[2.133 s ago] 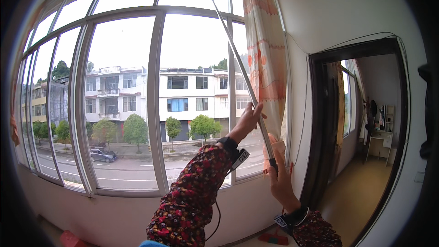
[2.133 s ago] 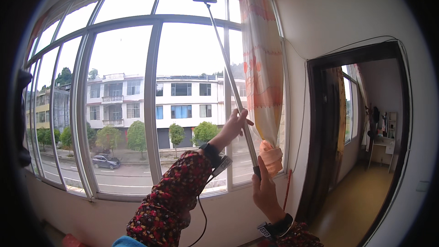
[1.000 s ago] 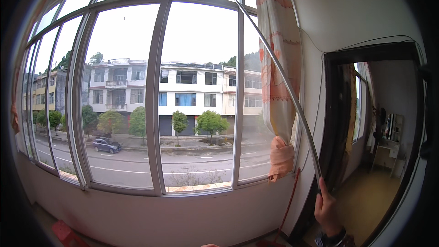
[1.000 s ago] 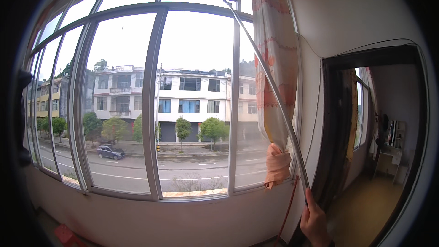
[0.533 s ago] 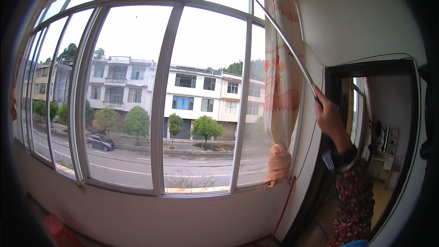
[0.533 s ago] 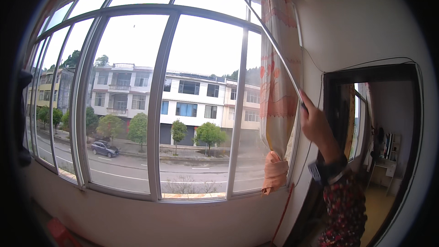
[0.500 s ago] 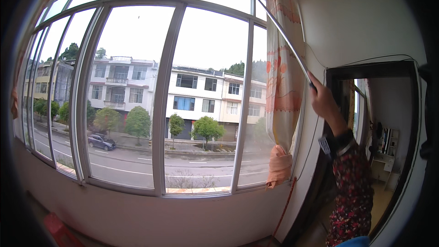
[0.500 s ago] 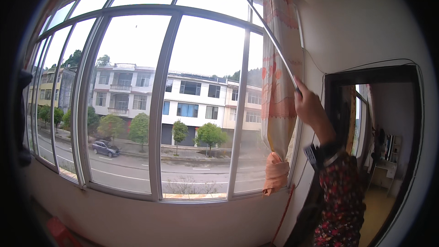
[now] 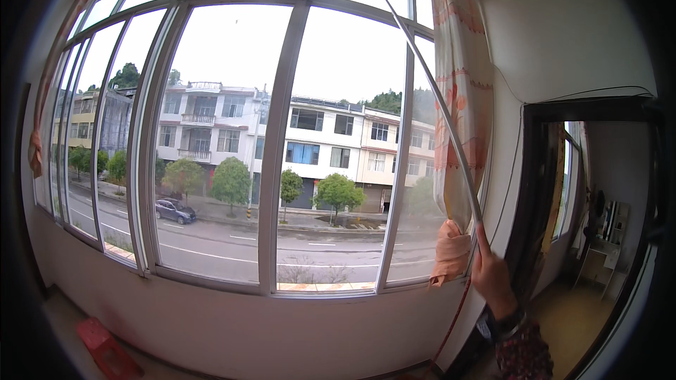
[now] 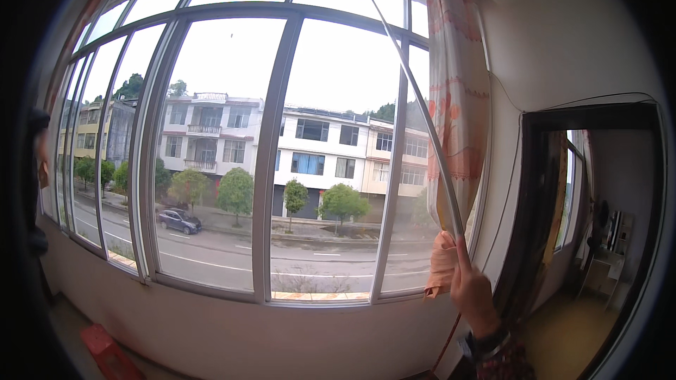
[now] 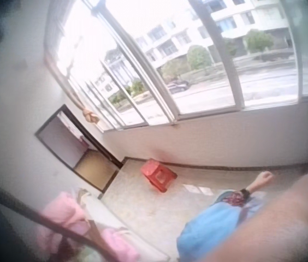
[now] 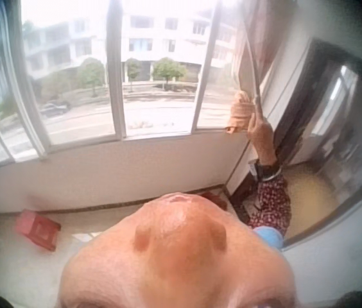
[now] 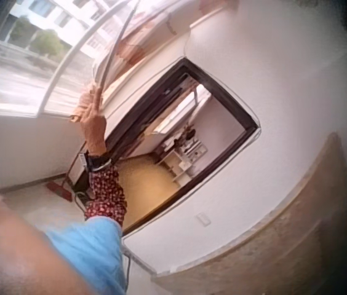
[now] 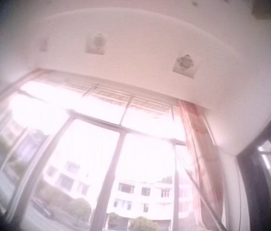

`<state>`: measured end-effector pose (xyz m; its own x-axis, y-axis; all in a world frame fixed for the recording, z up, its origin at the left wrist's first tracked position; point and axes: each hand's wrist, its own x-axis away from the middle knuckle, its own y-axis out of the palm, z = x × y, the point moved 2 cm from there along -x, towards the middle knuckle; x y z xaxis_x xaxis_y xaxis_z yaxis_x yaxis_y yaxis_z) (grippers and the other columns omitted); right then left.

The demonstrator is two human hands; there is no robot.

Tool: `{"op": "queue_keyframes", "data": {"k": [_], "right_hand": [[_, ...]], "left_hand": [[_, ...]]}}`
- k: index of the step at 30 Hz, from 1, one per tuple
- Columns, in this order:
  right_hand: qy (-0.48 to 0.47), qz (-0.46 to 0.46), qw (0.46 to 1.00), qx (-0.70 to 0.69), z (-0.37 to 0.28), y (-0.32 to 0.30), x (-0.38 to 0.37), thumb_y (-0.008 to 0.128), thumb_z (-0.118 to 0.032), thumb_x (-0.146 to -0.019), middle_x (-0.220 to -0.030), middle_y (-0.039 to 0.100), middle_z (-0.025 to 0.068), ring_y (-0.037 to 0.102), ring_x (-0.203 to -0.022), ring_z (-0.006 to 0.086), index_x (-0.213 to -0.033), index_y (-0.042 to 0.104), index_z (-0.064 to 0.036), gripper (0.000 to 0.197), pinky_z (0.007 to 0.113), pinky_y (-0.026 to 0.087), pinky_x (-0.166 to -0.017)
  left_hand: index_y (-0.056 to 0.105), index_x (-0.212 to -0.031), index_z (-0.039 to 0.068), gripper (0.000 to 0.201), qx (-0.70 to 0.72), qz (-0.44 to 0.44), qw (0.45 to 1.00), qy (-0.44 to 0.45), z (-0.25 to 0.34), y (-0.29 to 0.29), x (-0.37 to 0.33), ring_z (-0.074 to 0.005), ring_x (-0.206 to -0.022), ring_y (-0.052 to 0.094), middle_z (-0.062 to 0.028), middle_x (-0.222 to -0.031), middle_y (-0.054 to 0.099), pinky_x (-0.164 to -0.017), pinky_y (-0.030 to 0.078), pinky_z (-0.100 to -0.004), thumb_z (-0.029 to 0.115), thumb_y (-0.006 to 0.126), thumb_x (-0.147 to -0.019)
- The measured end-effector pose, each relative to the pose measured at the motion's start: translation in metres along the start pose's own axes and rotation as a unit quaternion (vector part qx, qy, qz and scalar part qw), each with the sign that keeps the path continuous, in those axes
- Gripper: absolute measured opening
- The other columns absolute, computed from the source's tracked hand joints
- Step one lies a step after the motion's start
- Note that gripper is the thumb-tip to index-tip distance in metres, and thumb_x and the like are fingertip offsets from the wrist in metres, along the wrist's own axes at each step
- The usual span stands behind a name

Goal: The person cleans a large window using a long-handled squeegee. They repeatedly dip the squeegee into a bucket of water, wipe the glass in vertical strokes, and move the curtain aside to reach different sections of the window.

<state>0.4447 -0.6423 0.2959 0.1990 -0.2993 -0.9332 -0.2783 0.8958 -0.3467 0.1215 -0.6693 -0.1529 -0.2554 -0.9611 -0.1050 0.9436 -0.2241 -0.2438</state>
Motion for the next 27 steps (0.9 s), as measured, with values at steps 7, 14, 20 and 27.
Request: {"op": "queue_keyframes", "data": {"k": [7,14,20,27], "right_hand": [[0.101,-0.080,0.985,-0.118,-0.054,-0.083,0.112,0.047,-0.001,-0.088,-0.102,0.054,0.0254,0.060,-0.088,0.0360,-0.141,0.034,-0.0041,0.054,0.039,0.048,-0.069],[0.033,0.002,0.999,-0.001,-0.040,-0.059,-0.136,0.045,-0.006,-0.090,-0.064,0.057,0.0255,0.060,-0.057,0.0395,-0.140,0.033,-0.0083,0.052,0.044,0.046,-0.053],[-0.012,0.055,0.998,-0.026,-0.109,-0.037,-0.320,0.044,-0.008,-0.086,-0.088,0.062,0.0303,0.063,-0.083,0.0397,-0.139,0.033,-0.0030,0.055,0.045,0.052,-0.077],[0.019,-0.038,0.998,0.043,-0.091,0.018,-0.147,0.047,-0.010,-0.087,-0.063,0.060,0.0206,0.062,-0.056,0.0343,-0.144,0.025,-0.0073,0.061,0.043,0.052,-0.053]], "left_hand": [[0.062,-0.093,0.005,0.025,0.112,0.023,0.988,-0.108,-0.031,-0.026,0.017,-0.0100,-0.061,0.056,-0.0022,-0.072,0.061,-0.053,0.047,-0.0265,0.029,0.055,-0.091],[0.062,-0.100,0.005,0.026,0.115,0.030,0.991,-0.057,-0.033,-0.007,0.003,-0.0096,-0.061,0.055,-0.0017,-0.074,0.061,-0.053,0.046,-0.0262,0.029,0.056,-0.090],[0.062,-0.099,0.006,0.026,0.132,0.038,0.989,-0.052,-0.021,0.003,0.018,-0.0096,-0.062,0.056,-0.0022,-0.075,0.061,-0.053,0.046,-0.0264,0.029,0.056,-0.090],[0.063,-0.098,0.006,0.026,0.118,0.045,0.990,-0.065,-0.046,0.004,0.037,-0.0096,-0.063,0.056,-0.0028,-0.077,0.062,-0.053,0.047,-0.0266,0.030,0.056,-0.090]]}}
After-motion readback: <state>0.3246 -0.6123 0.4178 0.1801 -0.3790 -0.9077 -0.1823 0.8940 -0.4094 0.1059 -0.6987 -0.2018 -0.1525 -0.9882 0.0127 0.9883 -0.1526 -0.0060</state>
